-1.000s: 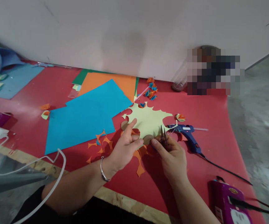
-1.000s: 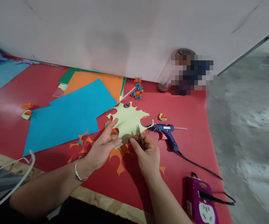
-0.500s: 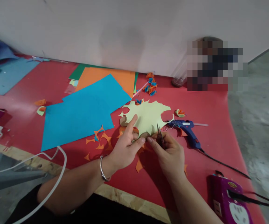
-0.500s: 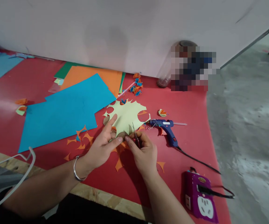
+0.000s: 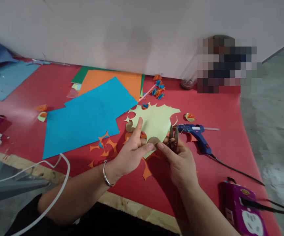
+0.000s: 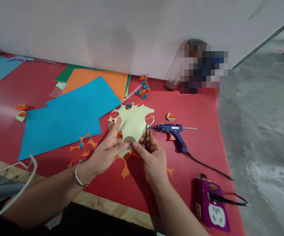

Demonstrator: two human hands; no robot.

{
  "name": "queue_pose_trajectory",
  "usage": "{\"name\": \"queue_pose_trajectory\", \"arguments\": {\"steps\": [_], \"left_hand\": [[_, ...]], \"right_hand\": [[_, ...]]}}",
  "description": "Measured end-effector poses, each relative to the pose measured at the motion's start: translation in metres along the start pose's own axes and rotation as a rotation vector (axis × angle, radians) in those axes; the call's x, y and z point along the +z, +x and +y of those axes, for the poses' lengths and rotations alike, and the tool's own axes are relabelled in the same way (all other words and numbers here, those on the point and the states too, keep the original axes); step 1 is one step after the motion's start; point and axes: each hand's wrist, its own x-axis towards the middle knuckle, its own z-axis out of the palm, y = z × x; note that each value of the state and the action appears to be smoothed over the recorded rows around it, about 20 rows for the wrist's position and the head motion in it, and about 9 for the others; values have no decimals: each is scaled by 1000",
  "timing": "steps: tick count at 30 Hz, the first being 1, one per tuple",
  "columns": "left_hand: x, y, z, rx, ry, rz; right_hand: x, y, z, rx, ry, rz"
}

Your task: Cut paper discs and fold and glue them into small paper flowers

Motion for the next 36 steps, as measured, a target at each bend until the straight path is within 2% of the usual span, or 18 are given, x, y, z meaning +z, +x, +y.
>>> {"name": "queue_pose_trajectory", "arguments": {"steps": [6,9,13,16,20,24,28,32,36], "left_hand": [[3,2,0,-26,-152,66],[7,2,4,-65,-292,184],[8,-1,9,-93,-363,344],[4,-2,10,-67,-359,381],[-2,-1,8,-21,-271,329],[-9,3,9,-118,-141,233],[-20,10,11,-226,-74,163],[-26,15,11,-279,-5,130],[-25,18,10,-325,-26,-16]], "right_hand": [[3,-1,-3,43,59,50],[2,0,-4,18,59,93],[1,1,-4,-18,33,110],[1,1,-4,3,27,110],[0,2,-3,-5,-15,85],[-2,2,-2,-49,-33,81],[-4,2,-2,-3,-17,55],[-3,2,-3,27,-31,53],[-2,2,-2,-14,-94,18]]}}
